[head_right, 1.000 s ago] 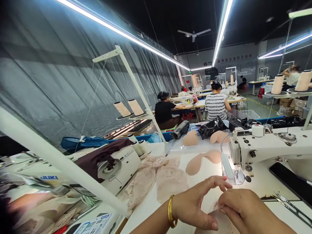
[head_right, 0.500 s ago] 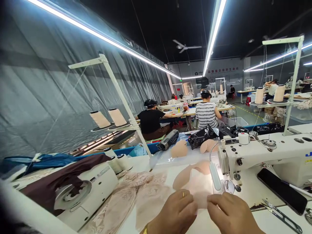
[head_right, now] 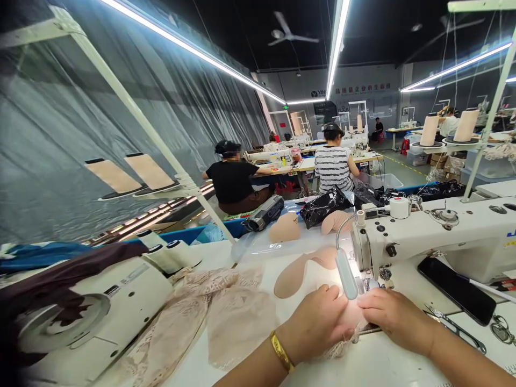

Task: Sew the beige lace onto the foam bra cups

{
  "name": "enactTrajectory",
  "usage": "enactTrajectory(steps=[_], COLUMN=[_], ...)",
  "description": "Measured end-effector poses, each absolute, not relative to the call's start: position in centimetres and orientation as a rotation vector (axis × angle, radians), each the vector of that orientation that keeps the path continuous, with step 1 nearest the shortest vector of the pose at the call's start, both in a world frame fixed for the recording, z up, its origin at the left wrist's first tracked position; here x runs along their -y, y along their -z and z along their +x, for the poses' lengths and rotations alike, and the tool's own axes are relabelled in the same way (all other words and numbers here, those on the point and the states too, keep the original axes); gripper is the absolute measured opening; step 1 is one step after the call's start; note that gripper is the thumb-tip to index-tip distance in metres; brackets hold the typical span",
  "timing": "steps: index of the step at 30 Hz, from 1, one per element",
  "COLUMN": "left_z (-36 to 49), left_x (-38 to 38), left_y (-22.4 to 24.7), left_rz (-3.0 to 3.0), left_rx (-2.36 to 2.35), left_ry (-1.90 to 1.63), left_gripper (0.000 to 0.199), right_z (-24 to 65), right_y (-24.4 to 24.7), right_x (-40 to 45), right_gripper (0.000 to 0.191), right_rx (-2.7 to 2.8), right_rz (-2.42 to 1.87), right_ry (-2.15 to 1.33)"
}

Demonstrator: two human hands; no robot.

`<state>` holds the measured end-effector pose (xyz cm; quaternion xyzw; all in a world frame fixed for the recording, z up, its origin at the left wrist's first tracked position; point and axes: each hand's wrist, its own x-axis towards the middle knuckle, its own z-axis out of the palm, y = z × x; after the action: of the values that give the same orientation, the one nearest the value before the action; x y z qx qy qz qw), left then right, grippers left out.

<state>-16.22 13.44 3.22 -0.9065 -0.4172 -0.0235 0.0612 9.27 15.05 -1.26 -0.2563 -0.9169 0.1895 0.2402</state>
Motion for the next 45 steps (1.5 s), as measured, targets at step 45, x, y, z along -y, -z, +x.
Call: enactTrajectory(steps=[45], left_z=[-15.2], left_x=[-13.8], left_y=[-0.4], left_rz=[-2.923], left_rx=[0.852], left_ry=[0.614], left_gripper=[0.022], right_z=[10.9], right_y=[1.5], right_x=[-13.9], right_gripper=[0.032], right_rx=[2.642], right_rz=[-0.966], right_ry=[-0.288])
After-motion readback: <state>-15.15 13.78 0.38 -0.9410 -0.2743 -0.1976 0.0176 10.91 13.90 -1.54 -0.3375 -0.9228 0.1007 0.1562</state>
